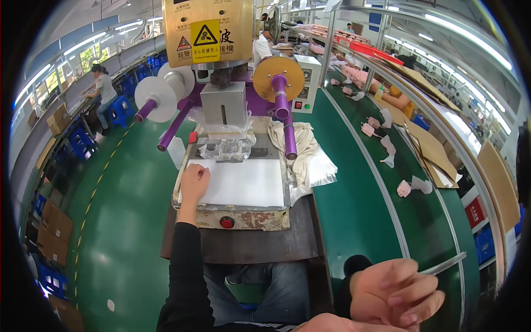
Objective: The worker takes small parts, processes them through a machine on the table, and places the results on a conveyor belt.
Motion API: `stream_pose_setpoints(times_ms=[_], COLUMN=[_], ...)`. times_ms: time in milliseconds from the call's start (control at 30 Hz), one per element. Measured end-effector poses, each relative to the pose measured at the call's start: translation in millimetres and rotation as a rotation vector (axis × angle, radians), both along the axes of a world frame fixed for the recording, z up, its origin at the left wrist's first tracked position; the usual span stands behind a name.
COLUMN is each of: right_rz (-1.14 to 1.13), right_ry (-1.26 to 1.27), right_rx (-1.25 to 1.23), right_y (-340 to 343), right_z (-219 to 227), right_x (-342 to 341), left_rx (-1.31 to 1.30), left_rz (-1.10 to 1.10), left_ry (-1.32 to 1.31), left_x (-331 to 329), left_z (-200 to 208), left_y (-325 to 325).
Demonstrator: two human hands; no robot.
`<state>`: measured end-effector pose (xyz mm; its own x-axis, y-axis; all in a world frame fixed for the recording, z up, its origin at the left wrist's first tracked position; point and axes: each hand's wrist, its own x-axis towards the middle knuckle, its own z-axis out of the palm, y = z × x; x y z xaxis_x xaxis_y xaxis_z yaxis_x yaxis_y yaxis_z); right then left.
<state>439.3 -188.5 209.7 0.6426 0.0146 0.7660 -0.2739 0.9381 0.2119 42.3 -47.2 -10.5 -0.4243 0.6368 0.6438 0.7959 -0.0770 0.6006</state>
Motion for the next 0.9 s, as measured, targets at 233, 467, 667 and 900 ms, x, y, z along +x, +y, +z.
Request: stream_pose_setpoints(times_ms=[233, 467, 667, 900], right_rz=[0.106, -0.099, 0.007, 0.324], right_ry=[-0.506, -0.401, -0.685, -0.997], right_rx=[0.224, 0.06, 0.237, 0.382], right_y=[8.1, 1.0, 19.7, 34.4], right_z=[-19.7, -24.8, -4.2, 7.8], right_x=[24.0, 24.9, 43.9, 45.4], left_rx=[0.005, -0.009, -0.019, -0.011], left_rz=[-0.011, -0.005, -0.003, -0.019], left_ry=[-0.009, -0.03, -0.002, -0.008], left_x=[-0.6, 0.0, 0.7, -1.3], left_z=[-3.2, -1.5, 0.3, -2.6], left_y=[3.0, 0.6, 1.7, -0.5])
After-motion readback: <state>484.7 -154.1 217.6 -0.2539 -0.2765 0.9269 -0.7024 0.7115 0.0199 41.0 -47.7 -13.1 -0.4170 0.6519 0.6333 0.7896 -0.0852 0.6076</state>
